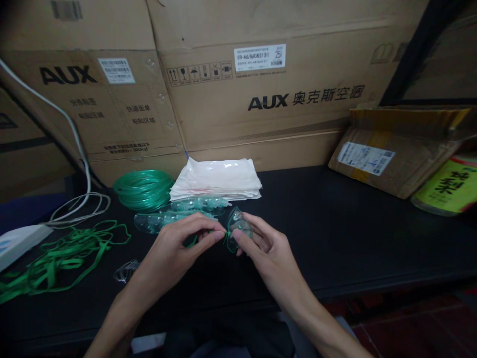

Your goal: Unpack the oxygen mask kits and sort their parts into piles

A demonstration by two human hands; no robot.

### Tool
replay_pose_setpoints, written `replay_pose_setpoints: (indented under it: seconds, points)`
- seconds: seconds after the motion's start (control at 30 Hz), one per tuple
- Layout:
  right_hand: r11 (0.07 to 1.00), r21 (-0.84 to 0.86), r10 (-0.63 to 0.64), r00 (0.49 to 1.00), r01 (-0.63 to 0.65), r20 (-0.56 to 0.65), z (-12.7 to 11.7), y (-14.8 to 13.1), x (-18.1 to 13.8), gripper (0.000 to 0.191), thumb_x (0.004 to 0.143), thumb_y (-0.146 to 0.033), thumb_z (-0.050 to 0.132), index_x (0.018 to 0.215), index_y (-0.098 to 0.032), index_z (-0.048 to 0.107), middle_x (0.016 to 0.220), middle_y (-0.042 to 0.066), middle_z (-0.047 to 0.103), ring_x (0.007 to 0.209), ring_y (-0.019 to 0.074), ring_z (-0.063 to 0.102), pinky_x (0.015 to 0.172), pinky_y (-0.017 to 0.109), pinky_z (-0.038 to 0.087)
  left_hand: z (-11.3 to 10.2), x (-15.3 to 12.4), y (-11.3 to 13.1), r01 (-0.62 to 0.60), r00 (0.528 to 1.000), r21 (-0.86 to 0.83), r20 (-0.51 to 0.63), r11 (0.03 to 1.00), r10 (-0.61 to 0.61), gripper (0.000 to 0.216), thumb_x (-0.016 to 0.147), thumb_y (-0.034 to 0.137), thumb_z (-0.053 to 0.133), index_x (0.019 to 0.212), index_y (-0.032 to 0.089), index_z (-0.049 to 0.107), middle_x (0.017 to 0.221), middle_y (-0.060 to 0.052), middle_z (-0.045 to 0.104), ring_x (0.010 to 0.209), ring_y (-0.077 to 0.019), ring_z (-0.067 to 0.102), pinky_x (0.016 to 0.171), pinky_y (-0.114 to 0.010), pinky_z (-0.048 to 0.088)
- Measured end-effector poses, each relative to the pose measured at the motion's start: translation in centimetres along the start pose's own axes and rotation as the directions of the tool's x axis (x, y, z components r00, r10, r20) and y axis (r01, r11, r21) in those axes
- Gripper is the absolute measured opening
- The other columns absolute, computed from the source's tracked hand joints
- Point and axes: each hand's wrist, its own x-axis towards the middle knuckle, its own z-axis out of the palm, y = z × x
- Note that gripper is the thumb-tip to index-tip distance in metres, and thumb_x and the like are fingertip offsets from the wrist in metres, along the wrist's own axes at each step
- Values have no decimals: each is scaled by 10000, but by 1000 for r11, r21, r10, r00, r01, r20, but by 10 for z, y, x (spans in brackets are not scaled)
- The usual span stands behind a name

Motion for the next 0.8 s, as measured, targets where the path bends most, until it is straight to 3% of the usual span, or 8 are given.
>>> replay_pose_setpoints:
  seconds: [0.23,0.53,0.7,0.8]
  points:
    - [995,-89,-44,998,39,-55,-1,3,2,448,755,-397,830,1156,-223,728,983,40,746,731,167,630,699,312,541,2,0,-1,-43,999,34,5,999,42,94,943,205,648,982,224,731,937,6,709,845,-143,647,781,-241,491]
    - [982,-143,-136,984,119,-119,1,11,3,441,744,-382,824,1151,-224,761,991,50,758,835,216,701,849,379,585,7,-2,-4,-97,995,87,-25,991,100,113,916,175,686,1016,228,696,952,28,723,778,-116,638,756,-227,492]
    - [954,-261,-165,985,145,-57,-1,5,-1,490,830,-417,745,1277,-220,709,898,40,735,764,191,663,765,342,577,5,-2,-2,-49,998,-23,-42,999,48,183,898,150,707,1033,244,627,955,63,723,827,-94,693,775,-183,501]
    - [967,-225,-123,992,117,-14,-1,3,-3,499,830,-428,748,1281,-225,684,949,45,736,711,179,651,693,329,578,5,-3,-3,-49,998,-35,-44,998,47,188,906,172,702,1050,253,613,951,62,718,849,-105,709,808,-198,509]
